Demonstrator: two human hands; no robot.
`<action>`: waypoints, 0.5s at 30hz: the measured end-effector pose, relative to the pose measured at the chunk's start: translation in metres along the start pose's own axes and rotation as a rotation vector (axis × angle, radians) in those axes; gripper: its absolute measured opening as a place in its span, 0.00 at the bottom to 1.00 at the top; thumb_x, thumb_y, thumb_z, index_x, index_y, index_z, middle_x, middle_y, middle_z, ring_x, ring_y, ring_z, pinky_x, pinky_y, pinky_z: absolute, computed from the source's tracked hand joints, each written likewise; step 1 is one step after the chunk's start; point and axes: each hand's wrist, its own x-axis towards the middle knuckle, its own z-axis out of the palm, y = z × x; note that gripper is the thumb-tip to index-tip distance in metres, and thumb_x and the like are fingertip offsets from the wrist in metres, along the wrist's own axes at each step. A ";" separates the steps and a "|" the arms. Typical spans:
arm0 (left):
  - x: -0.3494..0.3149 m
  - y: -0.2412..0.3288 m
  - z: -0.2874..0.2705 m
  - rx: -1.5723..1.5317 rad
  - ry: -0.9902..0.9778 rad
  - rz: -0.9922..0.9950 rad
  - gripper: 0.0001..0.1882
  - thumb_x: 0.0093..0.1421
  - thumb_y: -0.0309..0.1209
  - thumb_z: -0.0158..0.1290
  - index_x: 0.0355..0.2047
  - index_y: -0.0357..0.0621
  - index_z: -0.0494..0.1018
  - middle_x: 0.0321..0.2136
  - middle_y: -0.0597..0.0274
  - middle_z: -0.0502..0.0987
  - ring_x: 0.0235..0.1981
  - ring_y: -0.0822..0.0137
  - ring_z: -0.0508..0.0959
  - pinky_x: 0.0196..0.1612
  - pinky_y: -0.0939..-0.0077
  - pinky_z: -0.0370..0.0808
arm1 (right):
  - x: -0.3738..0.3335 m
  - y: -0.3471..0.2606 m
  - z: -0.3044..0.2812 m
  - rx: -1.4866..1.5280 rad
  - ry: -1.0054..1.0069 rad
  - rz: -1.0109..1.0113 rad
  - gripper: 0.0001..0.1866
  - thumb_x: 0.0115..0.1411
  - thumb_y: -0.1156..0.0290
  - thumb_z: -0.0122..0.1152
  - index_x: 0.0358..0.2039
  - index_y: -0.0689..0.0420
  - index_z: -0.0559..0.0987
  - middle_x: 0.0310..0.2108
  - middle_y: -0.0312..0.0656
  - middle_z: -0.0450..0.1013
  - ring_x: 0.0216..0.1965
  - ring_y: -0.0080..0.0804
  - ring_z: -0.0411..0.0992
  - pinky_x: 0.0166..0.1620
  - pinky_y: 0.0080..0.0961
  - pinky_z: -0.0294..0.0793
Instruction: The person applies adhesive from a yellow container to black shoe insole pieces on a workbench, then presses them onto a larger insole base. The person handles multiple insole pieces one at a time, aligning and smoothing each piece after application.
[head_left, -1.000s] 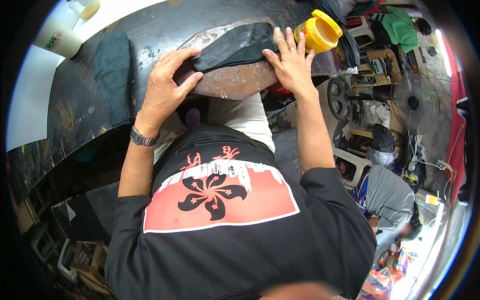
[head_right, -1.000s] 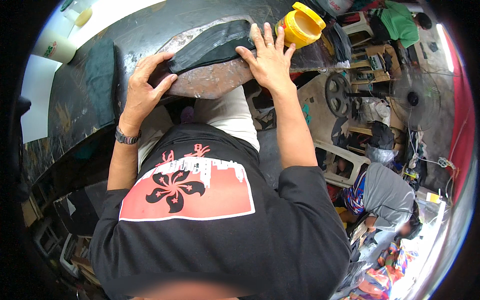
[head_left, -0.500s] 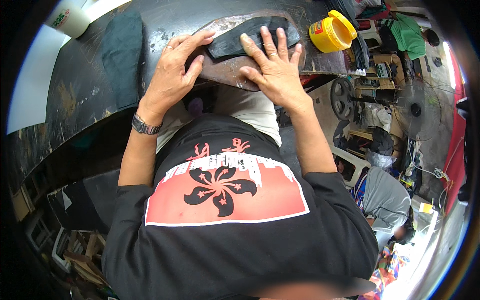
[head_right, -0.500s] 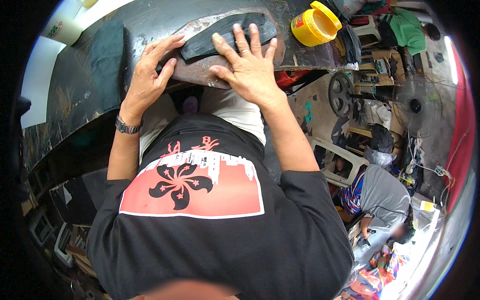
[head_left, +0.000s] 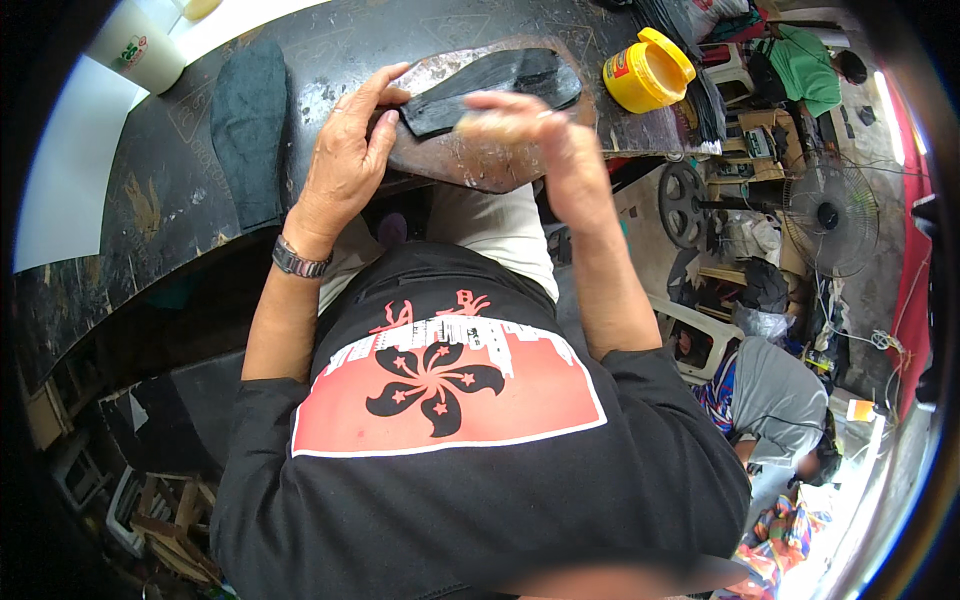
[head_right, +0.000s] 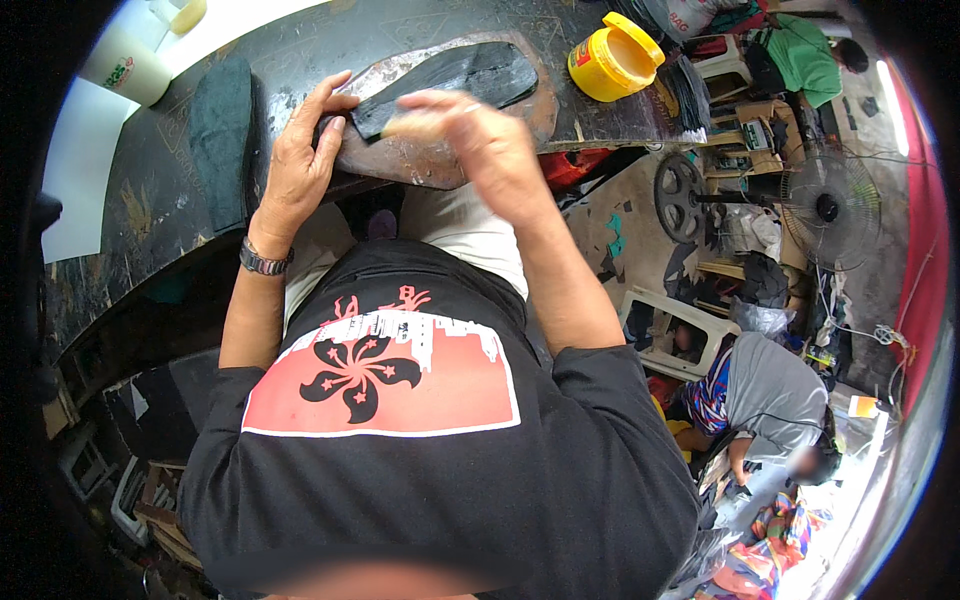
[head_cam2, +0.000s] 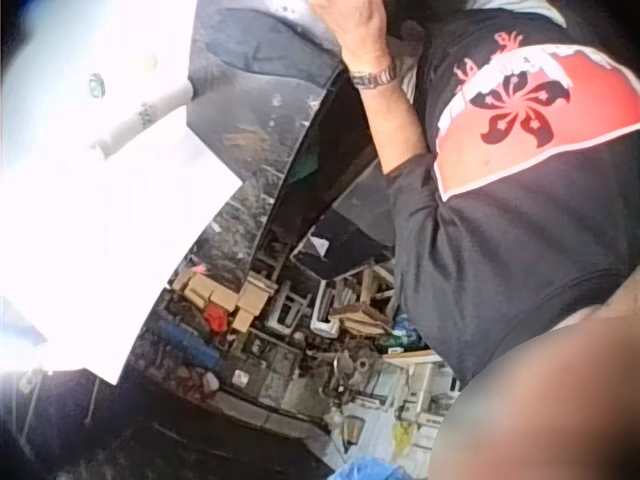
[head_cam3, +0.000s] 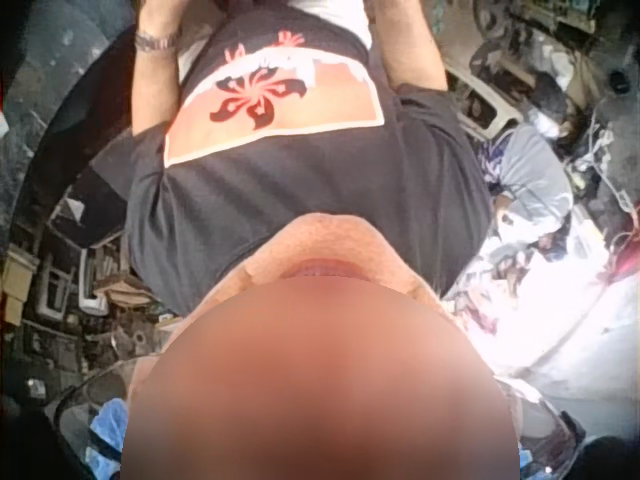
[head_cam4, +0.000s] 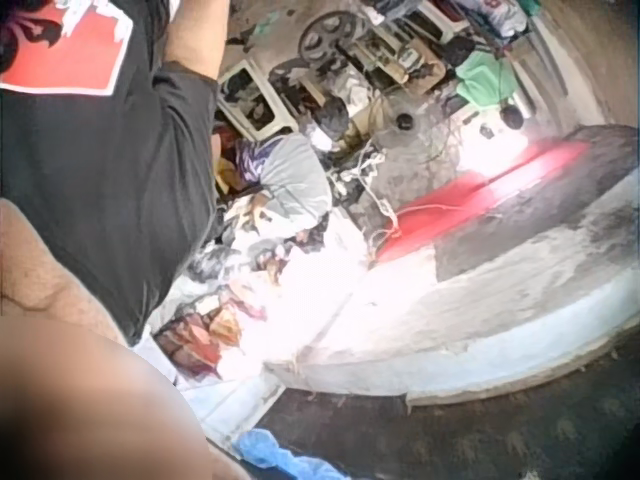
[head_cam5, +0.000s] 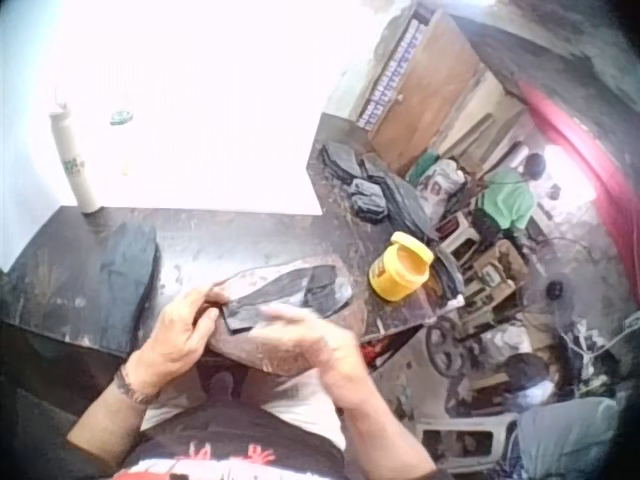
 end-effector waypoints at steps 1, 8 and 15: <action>0.001 0.002 0.001 0.021 0.019 -0.005 0.24 0.65 0.21 0.51 0.62 0.47 0.69 0.44 0.56 0.80 0.46 0.62 0.79 0.54 0.69 0.73 | 0.005 0.003 -0.011 -0.074 0.114 -0.090 0.22 0.73 0.57 0.50 0.49 0.63 0.82 0.48 0.43 0.79 0.50 0.27 0.74 0.56 0.26 0.71; 0.022 0.016 0.009 0.156 0.059 0.001 0.19 0.59 0.25 0.58 0.52 0.45 0.76 0.39 0.56 0.78 0.40 0.58 0.79 0.48 0.63 0.75 | 0.005 0.040 -0.072 -0.376 0.670 0.129 0.26 0.63 0.80 0.61 0.62 0.53 0.73 0.35 0.37 0.78 0.37 0.20 0.73 0.44 0.18 0.74; 0.068 0.023 0.034 0.458 -0.123 0.053 0.16 0.61 0.35 0.57 0.49 0.48 0.80 0.46 0.55 0.79 0.48 0.54 0.77 0.54 0.58 0.70 | 0.005 0.054 -0.070 -0.434 0.652 0.025 0.28 0.60 0.80 0.61 0.62 0.53 0.73 0.33 0.36 0.78 0.34 0.19 0.73 0.41 0.19 0.74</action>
